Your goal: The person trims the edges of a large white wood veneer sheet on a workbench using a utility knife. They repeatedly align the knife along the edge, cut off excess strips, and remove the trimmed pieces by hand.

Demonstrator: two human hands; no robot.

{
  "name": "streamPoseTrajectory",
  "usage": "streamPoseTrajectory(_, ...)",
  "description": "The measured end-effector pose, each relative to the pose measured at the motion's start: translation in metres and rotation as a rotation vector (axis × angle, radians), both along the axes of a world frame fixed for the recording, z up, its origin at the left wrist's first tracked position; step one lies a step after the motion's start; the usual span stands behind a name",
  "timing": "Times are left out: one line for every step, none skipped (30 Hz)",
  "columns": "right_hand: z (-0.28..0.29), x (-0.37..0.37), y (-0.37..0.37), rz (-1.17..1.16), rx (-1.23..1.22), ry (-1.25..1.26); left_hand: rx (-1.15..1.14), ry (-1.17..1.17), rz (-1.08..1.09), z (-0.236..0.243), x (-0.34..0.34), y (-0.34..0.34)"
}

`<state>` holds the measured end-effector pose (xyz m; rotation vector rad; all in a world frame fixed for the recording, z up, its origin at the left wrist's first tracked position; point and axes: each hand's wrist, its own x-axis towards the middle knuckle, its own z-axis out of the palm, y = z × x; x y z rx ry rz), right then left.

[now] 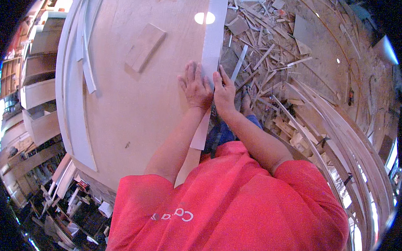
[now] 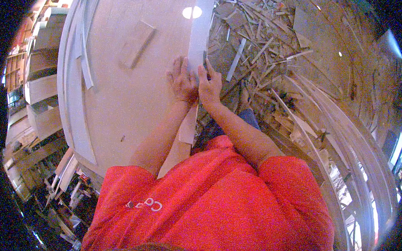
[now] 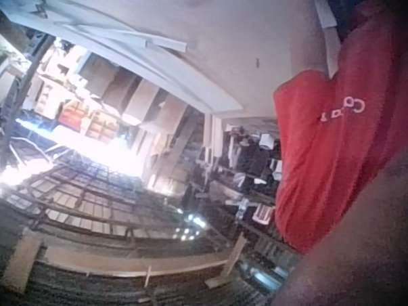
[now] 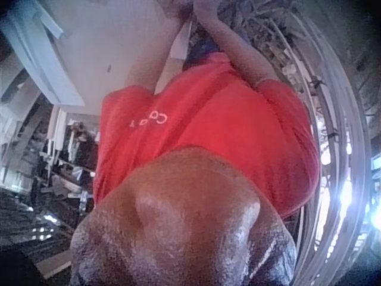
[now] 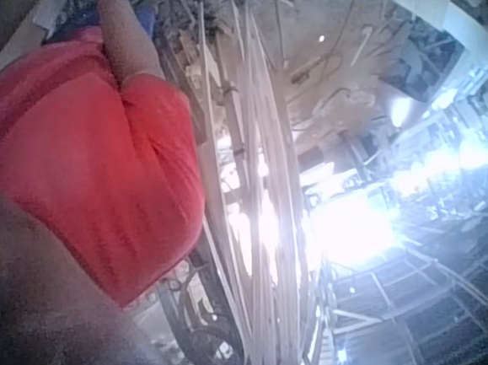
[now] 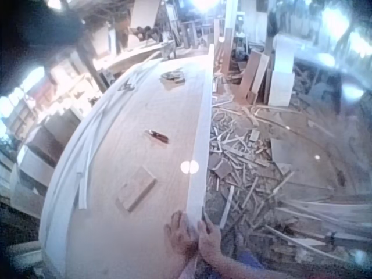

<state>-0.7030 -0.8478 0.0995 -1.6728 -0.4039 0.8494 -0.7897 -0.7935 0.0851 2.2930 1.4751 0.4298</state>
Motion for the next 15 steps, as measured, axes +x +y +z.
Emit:
streamPoseTrajectory(0.004,0.0,0.0,-0.009,0.01,0.037,-0.009,0.001,0.003,0.001,0.0,0.0)
streamPoseTrajectory(0.007,0.0,0.0,-0.019,0.019,0.075,-0.007,0.001,0.002,0.002,0.0,-0.001)
streamPoseTrajectory(0.006,0.001,0.0,-0.033,0.03,0.09,-0.003,-0.001,-0.001,0.003,0.001,-0.001)
streamPoseTrajectory(0.006,0.002,0.0,-0.047,0.04,0.105,0.0,-0.003,-0.004,0.003,0.001,-0.001)
streamPoseTrajectory(0.0,0.003,0.0,-0.063,0.049,0.098,0.01,-0.004,-0.013,0.004,0.002,-0.001)
streamPoseTrajectory(-0.007,0.004,0.0,-0.081,0.06,0.09,0.022,-0.005,-0.023,0.003,0.003,0.0)
streamPoseTrajectory(-0.014,0.006,0.0,-0.11,0.075,0.121,0.033,-0.008,-0.034,0.003,0.004,-0.001)
streamPoseTrajectory(-0.02,0.009,0.0,-0.138,0.09,0.149,0.016,0.002,-0.039,0.003,0.006,-0.003)
streamPoseTrajectory(-0.028,0.011,0.002,-0.165,0.111,0.179,0.005,0.013,-0.041,0.003,0.006,-0.004)
streamPoseTrajectory(-0.027,0.016,0.008,-0.133,0.037,0.135,0.017,0.009,-0.039,0.003,0.011,0.005)
streamPoseTrajectory(-0.023,0.019,0.001,-0.102,-0.037,0.087,0.003,-0.024,-0.027,0.005,0.01,0.0)
streamPoseTrajectory(-0.016,0.022,0.01,-0.025,-0.064,0.034,0.037,-0.06,0.03,0.0,0.001,0.001)
streamPoseTrajectory(-0.028,0.028,0.006,0.036,0.005,0.013,0.027,-0.046,0.032,-0.009,-0.002,0.002)
streamPoseTrajectory(0.004,0.029,0.004,0.081,-0.085,0.094,0.061,-0.023,0.018,-0.015,-0.013,-0.005)
streamPoseTrajectory(-0.013,0.033,0.005,0.08,-0.064,0.145,0.061,0.063,0.025,-0.02,-0.011,-0.004)
